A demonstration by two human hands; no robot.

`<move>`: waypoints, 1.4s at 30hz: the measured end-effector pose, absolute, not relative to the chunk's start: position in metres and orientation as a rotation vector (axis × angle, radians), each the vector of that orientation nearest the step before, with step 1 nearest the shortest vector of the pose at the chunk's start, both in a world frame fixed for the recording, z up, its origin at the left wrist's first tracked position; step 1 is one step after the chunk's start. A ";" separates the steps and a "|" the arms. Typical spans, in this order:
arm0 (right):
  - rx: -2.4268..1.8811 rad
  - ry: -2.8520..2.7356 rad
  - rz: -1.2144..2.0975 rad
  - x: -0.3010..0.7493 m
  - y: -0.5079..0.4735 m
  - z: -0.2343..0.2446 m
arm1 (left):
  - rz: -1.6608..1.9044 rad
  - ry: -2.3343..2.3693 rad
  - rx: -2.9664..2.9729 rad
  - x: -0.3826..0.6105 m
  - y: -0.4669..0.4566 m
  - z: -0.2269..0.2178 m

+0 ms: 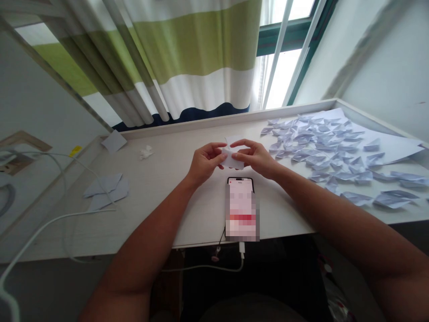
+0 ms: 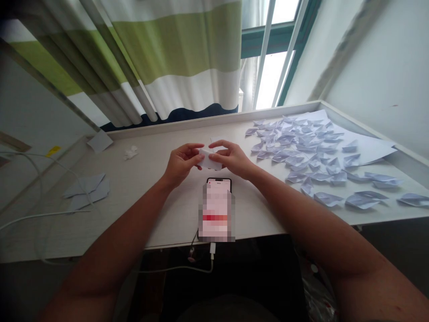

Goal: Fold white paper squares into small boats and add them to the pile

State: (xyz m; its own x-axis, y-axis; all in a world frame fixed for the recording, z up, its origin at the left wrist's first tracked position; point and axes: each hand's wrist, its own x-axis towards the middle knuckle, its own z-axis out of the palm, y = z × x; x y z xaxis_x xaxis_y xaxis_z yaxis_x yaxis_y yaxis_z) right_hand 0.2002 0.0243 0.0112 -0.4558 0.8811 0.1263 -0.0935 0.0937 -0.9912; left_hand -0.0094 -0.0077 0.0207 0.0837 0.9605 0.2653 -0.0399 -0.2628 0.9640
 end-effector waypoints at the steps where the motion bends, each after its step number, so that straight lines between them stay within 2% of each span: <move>1: -0.803 -1.589 1.509 0.200 0.024 0.011 | 1.367 0.982 1.406 -0.010 -0.008 0.021; 11: -0.742 -1.441 1.619 0.199 0.024 0.011 | 1.382 1.015 1.386 -0.008 -0.004 0.015; 21: -0.787 -1.506 1.468 0.200 0.029 0.010 | 1.259 1.134 1.448 -0.012 -0.004 0.013; 42: -0.786 -1.544 1.467 0.202 0.032 0.007 | 1.212 1.137 1.460 -0.014 -0.004 0.014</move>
